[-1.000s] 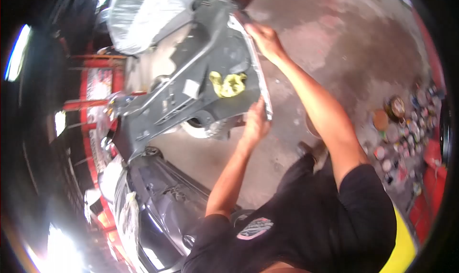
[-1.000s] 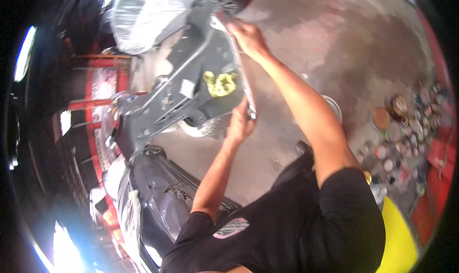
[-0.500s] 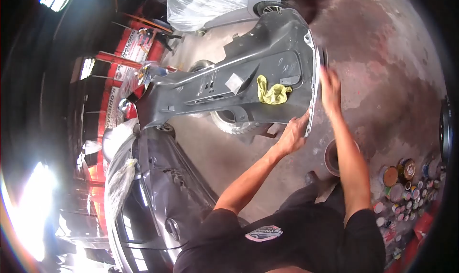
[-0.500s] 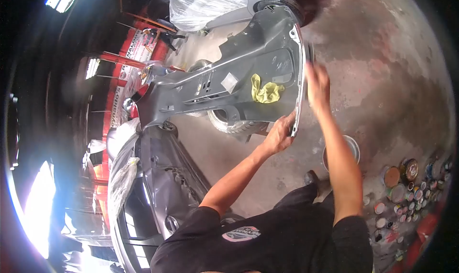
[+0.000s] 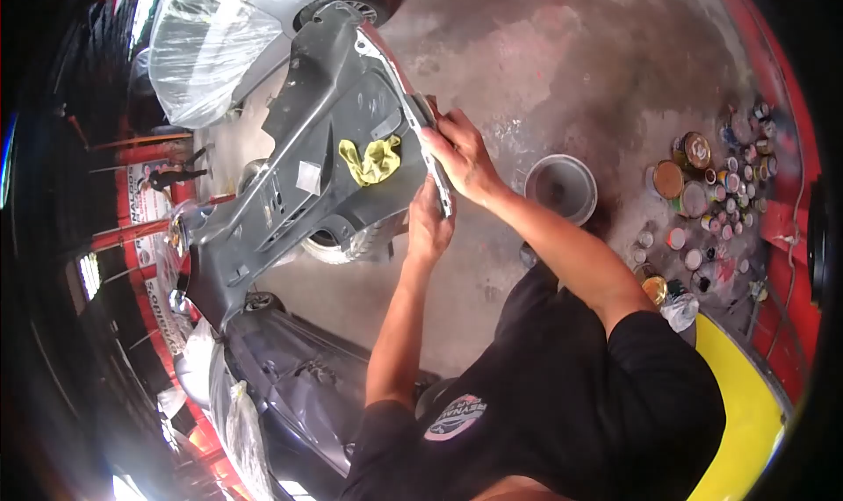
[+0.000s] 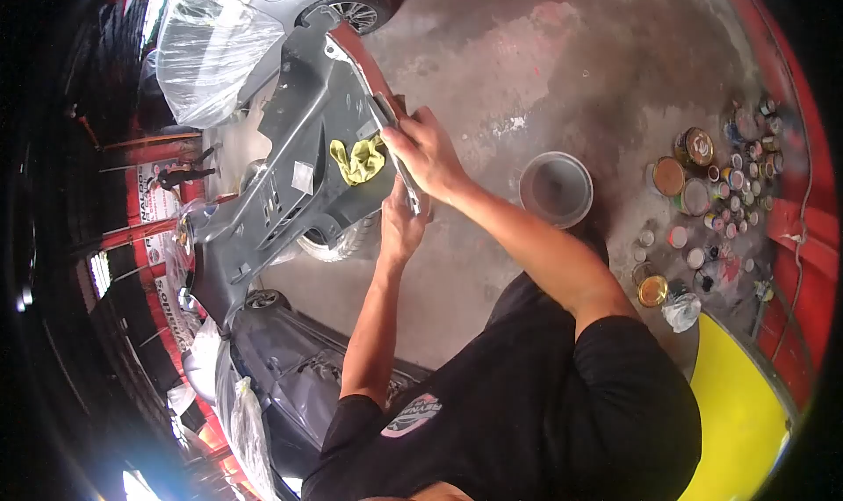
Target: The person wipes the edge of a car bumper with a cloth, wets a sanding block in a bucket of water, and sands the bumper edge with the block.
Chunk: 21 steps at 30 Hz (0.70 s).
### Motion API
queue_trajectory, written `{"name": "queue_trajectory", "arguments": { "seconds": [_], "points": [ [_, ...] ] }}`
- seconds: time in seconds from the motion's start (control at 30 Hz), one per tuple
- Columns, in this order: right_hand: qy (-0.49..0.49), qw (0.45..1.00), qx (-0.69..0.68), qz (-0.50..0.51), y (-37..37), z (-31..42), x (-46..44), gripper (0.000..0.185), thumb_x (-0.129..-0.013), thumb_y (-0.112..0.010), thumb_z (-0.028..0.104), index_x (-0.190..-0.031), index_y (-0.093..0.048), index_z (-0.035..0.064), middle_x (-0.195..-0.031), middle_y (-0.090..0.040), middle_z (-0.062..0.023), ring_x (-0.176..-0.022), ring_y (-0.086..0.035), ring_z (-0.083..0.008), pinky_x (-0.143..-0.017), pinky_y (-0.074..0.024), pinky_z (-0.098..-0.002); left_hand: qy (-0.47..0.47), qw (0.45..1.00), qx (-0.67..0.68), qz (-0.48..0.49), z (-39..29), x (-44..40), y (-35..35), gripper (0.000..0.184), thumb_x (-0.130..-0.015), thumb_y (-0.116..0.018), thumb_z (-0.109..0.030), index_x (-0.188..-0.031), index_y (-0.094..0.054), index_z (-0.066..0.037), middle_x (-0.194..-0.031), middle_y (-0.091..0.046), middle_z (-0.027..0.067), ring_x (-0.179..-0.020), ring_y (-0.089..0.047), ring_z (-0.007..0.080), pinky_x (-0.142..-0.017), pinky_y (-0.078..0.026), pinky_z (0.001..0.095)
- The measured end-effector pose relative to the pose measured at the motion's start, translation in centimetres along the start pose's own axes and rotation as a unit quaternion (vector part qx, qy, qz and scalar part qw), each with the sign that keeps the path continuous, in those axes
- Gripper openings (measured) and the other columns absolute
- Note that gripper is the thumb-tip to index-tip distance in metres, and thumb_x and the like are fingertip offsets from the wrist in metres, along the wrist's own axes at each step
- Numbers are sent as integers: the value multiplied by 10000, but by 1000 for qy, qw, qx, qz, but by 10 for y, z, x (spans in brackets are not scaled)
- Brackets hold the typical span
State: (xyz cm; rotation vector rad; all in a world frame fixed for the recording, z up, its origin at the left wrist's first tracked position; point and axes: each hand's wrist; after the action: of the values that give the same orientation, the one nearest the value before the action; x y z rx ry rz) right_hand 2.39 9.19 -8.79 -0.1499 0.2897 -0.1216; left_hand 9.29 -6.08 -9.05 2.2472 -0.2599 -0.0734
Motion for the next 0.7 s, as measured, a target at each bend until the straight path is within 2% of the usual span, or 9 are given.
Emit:
{"name": "queue_trajectory", "arguments": {
  "seconds": [0.13,0.23,0.4,0.43,0.47,0.5,0.57,0.63,0.7],
  "points": [
    [-56,998,-23,19,-14,-21,-114,439,-1033,-554,470,-1131,-730,80,-894,-633,-175,-920,-590,-303,-827,-486,-424,-22,999,-13,-21,4,5,-9,483,-954,-574,-28,-1428,-488,-4,-770,-649,111,-684,-667,191,-601,-541,384],
    [-51,997,-57,28,-8,-17,-111,444,-1043,-548,458,-1050,-716,47,-808,-613,-133,-889,-579,-274,-805,-484,-402,74,997,-16,25,-27,3,7,589,-895,-647,-22,-1461,-485,-5,-1057,-673,303,-965,-655,509,-843,-533,479],
    [54,998,-16,-30,-2,-6,21,257,-1021,-631,242,-949,-680,0,-894,-567,-137,-875,-568,-272,-792,-465,-407,24,999,46,-2,-32,-3,10,484,-891,-611,0,-1370,-559,-46,-1048,-710,243,-958,-709,421,-824,-544,442],
    [58,998,-21,12,2,-2,5,269,-1029,-614,235,-941,-676,-11,-877,-579,-144,-881,-574,-286,-784,-466,-421,18,999,-43,2,-17,-3,9,738,-802,-669,35,-1513,-481,-27,-956,-707,254,-795,-665,152,-736,-557,379],
    [27,979,197,43,-8,-2,-25,294,-1035,-607,245,-912,-666,-15,-862,-603,-143,-843,-576,-295,-783,-464,-426,-95,992,-43,-64,7,-2,0,758,-774,-662,44,-1509,-488,-25,-972,-705,256,-750,-647,174,-715,-549,372],
    [17,999,20,-36,-21,-31,-57,327,-1056,-589,276,-946,-675,-20,-870,-637,-139,-843,-603,-270,-799,-474,-405,-24,998,-46,-38,14,3,-2,749,-771,-640,45,-1502,-491,-18,-1088,-695,286,-826,-692,315,-799,-547,407],
    [25,999,-31,9,-27,-39,-124,359,-1080,-570,308,-1024,-677,-30,-915,-666,-108,-892,-615,-188,-835,-477,-342,-88,993,-49,-54,13,4,0,694,-768,-634,34,-1450,-506,14,-1157,-647,317,-1097,-626,501,-960,-494,512],
    [20,999,-30,8,-23,-28,-113,375,-1064,-585,330,-1022,-675,-31,-859,-621,-122,-853,-582,-219,-806,-472,-380,-16,999,-48,-15,-14,2,11,706,-793,-635,5,-1477,-462,7,-1155,-637,324,-1101,-599,526,-998,-487,534],
    [-24,999,11,-18,-15,-13,-51,356,-1054,-593,331,-1051,-688,-13,-902,-574,-140,-876,-577,-255,-811,-476,-406,-69,995,-54,-44,-17,2,10,740,-818,-618,4,-1526,-407,-27,-1184,-645,306,-1130,-595,512,-1109,-432,552]
  ]
}}
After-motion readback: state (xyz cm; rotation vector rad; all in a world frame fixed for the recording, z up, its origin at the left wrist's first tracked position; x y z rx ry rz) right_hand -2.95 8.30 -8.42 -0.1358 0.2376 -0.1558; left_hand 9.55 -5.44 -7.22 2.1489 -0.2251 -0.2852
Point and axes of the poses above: each hand's wrist, its own x-axis away from the middle knuckle, its own y-axis out of the back of the hand, z = x × y
